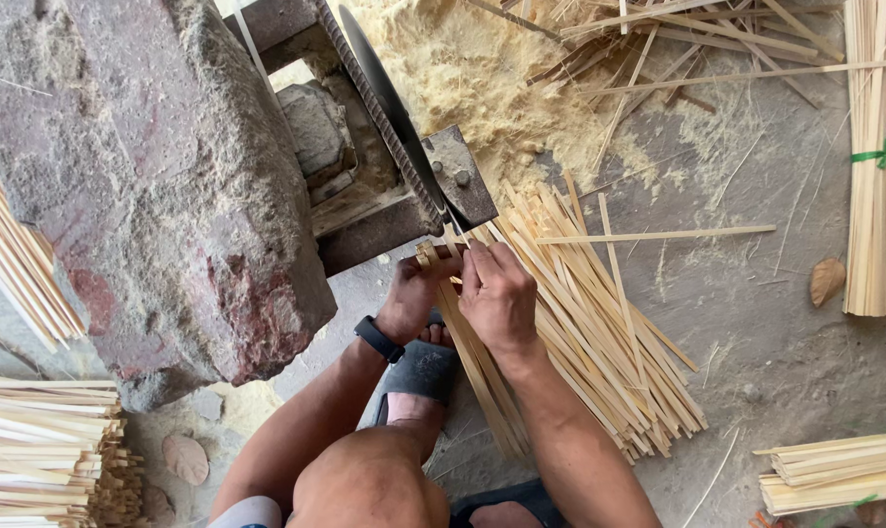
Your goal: The person sits on the floor and uses a rotating grinding wheel to sharpen the ends of thin bamboo sticks. They hold bundles of sticks in both hands, feed them against the wheel, and then place the sharpened sticks into a pile on the floor.
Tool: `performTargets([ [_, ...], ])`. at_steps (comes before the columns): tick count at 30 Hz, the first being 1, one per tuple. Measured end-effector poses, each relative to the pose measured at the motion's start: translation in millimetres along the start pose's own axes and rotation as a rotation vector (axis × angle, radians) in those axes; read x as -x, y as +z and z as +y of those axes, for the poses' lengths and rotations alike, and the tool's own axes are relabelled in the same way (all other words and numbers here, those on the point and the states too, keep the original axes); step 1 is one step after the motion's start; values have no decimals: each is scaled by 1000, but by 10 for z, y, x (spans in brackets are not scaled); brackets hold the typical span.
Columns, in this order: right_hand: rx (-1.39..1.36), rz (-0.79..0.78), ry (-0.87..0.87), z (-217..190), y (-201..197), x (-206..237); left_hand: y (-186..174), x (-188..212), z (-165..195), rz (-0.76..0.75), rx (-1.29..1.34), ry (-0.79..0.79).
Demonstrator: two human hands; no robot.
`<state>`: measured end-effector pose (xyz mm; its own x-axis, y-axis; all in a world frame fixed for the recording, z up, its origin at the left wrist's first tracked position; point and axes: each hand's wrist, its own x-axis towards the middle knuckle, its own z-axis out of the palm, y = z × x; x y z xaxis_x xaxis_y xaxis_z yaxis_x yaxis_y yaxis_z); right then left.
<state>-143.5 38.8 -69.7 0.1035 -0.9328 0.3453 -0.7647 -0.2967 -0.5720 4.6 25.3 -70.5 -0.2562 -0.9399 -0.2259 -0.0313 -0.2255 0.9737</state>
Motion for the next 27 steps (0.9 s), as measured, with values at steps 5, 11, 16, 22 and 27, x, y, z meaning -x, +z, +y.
performTargets([
  [5, 139, -32, -28, -77, -464, 116, 2, 63, 62, 25, 387, -226],
  [11, -84, -27, 41, 73, -357, 433, 94, -9, 95, 2, 506, -232],
  [16, 39, -61, 37, 199, 60, 146, -100, 52, -8, -78, 490, -275],
  [22, 18, -64, -58, 117, -44, 12, -111, 97, -41, -48, 361, -241],
  [27, 253, -16, -78, 143, -446, 451, -70, 65, 42, -62, 294, -164],
])
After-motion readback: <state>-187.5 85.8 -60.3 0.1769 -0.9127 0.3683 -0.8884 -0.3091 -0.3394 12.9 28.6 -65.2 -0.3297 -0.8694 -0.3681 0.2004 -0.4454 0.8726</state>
